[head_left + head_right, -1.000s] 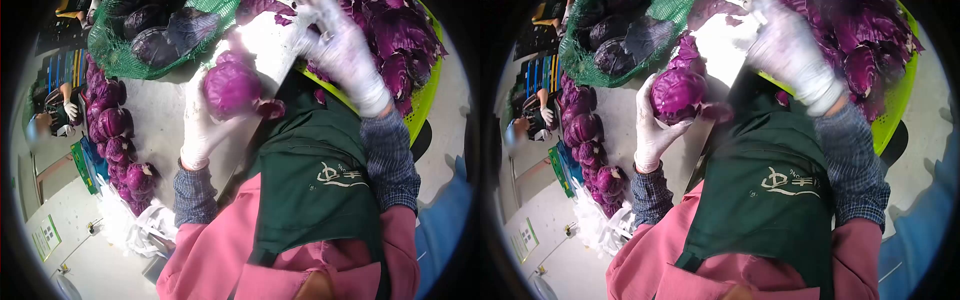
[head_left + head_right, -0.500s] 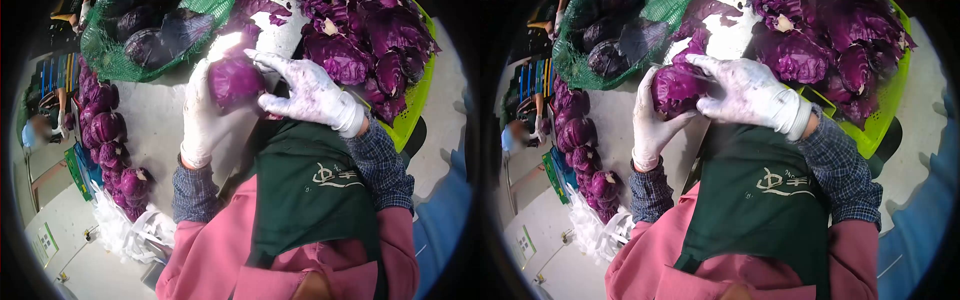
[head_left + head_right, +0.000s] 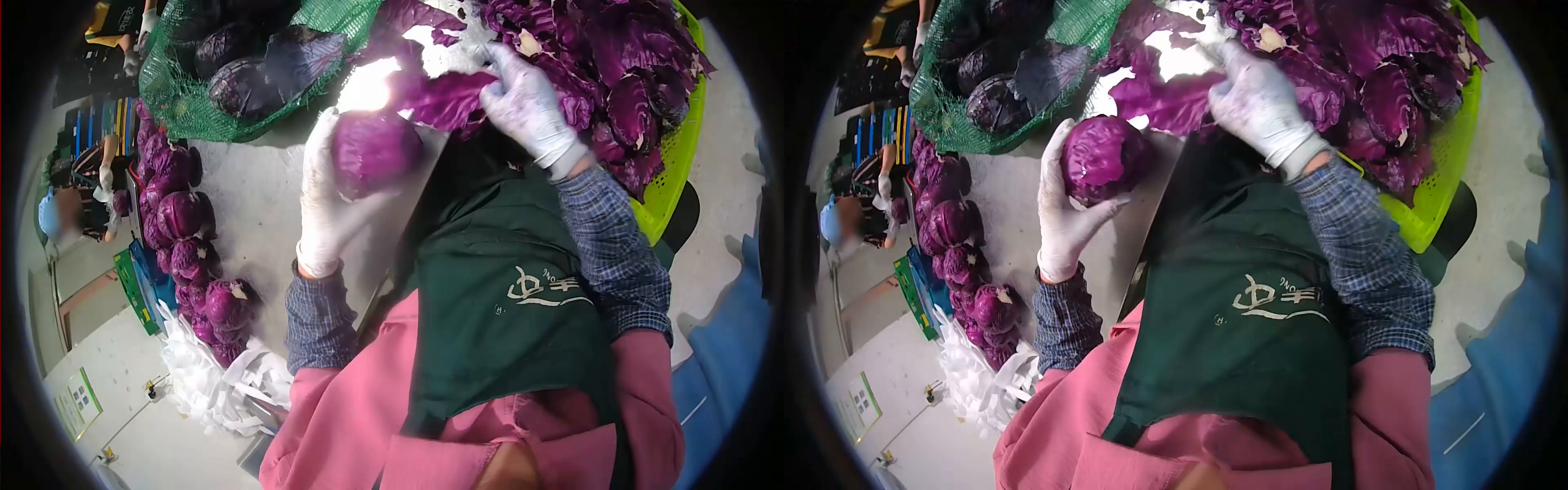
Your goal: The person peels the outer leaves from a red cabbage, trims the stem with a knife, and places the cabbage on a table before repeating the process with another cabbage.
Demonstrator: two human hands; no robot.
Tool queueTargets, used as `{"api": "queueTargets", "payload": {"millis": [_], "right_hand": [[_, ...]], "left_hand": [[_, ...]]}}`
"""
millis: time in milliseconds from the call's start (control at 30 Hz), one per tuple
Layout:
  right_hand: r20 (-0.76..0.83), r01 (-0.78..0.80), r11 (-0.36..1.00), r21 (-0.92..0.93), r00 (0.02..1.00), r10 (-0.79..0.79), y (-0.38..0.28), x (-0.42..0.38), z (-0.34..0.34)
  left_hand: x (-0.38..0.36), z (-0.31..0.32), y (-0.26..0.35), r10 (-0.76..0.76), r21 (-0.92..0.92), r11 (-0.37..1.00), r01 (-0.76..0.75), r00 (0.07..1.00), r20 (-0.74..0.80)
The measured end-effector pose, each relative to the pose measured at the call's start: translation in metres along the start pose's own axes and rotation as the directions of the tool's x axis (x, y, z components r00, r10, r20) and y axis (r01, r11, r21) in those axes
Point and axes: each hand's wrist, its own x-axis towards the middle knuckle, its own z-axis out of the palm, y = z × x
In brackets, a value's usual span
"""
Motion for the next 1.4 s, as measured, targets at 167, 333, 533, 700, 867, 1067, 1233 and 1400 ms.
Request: {"api": "queueTargets", "payload": {"millis": [167, 333, 533, 700, 867, 1067, 1233, 1400], "right_hand": [[-0.354, 0.184, 0.965, -0.186, 0.904, -0.24, -0.027, 0.032, -0.047], [0.177, 0.456, 0.876, -0.156, 0.886, -0.43, -0.082, -0.003, -0.014], [0.335, -0.29, 0.792, 0.537, 0.935, 0.115, -0.052, 0.027, -0.058], [-0.316, 0.071, 0.98, -0.188, 0.94, -0.129, -0.027, 0.019, -0.055], [-0.037, 0.317, 0.816, -0.483, 0.924, -0.381, -0.042, 0.026, -0.015], [0.461, 0.408, 0.596, -0.692, 0.885, -0.071, -0.049, 0.067, 0.024], [0.305, 0.288, 0.736, -0.612, 0.945, -0.116, 0.003, 0.075, -0.041], [0.25, 0.194, 0.589, -0.784, 0.968, 0.014, 0.049, 0.068, -0.083]], "left_hand": [[-0.003, 0.006, -0.007, -0.121, -0.213, 0.971, 0.109, 0.991, -0.048], [0.006, 0.011, 0.018, 0.124, 0.3, 0.947, -0.114, 0.992, -0.014], [0.001, 0.011, 0.028, 0.129, 0.357, 0.926, -0.12, 0.992, -0.001], [-0.01, 0.001, -0.013, -0.321, -0.695, 0.668, 0.264, 0.946, 0.051], [-0.035, 0.01, -0.039, -0.237, -0.946, -0.28, 0.161, 0.944, 0.231], [-0.057, -0.007, -0.069, -0.115, -0.78, -0.604, 0.166, 0.95, 0.291], [-0.08, -0.015, -0.082, -0.122, -0.517, -0.856, -0.01, 0.975, 0.183], [-0.083, -0.011, -0.082, -0.133, -0.527, -0.847, -0.06, 0.986, 0.101]]}}
